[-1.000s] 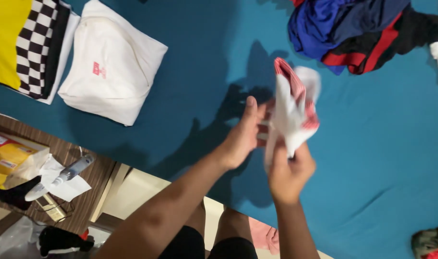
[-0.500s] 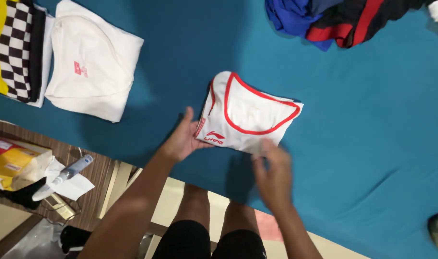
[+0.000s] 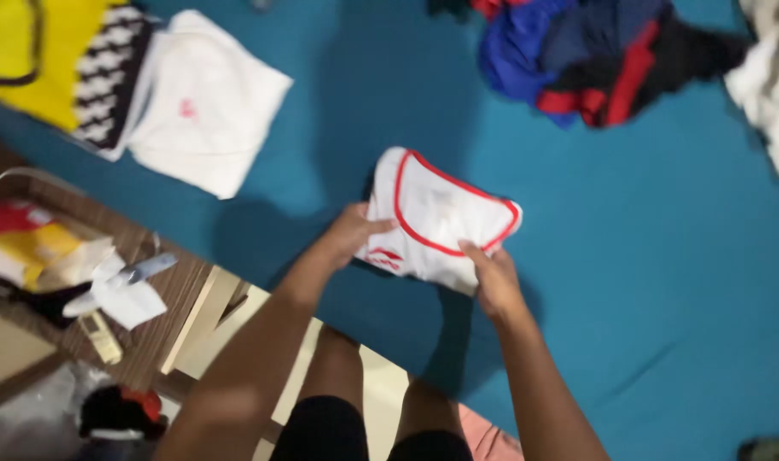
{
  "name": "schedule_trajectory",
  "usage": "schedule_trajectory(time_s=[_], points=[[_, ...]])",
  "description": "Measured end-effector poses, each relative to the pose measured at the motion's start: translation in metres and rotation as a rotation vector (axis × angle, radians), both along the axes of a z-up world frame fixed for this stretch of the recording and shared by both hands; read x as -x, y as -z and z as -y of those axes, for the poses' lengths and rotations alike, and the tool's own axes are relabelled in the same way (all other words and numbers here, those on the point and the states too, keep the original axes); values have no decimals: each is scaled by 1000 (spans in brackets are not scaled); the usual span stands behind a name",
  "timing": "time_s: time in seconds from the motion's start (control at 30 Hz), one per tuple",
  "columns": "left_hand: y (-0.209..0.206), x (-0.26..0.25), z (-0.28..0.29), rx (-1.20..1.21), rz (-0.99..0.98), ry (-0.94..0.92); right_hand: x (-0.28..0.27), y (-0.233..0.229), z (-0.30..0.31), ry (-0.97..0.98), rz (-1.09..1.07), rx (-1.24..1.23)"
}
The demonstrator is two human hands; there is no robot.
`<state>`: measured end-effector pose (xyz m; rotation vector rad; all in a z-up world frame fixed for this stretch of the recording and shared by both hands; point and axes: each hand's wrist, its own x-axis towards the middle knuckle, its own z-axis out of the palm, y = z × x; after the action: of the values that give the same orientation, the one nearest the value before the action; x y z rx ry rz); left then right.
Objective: Folding various t-shirts and garments on a bed.
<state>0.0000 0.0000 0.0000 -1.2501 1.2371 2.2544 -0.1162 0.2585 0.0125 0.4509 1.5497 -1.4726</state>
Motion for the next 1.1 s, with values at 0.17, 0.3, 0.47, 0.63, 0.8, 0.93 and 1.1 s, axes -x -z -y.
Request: schedule_trajectory(time_s=[0.17,0.3,0.47,0.63,0.8,0.93,1.1], points=[[-37,-48,-7,-29,-107,-193,-1,-89,57,-139,-142,2],[-89,-87,23,-65,-200,-384,1,-116,117,-466,-240,-74],[-117,-138,121,-30,-253,-645,-14,-170,283,-814,-354,11],[-130,-182,240,136,-260,-892,-36,-164,470,-1058,-517,174],[-105,-203,337,211,-432,-1073,-54,-190,633,-1191,-616,220],[-90,-200,375,218,-394,-1103,-60,-184,692,-1195,-526,167],[-51,-202,366,387,-104,-1097,-19,-73,673,-1314,-1189,-100]])
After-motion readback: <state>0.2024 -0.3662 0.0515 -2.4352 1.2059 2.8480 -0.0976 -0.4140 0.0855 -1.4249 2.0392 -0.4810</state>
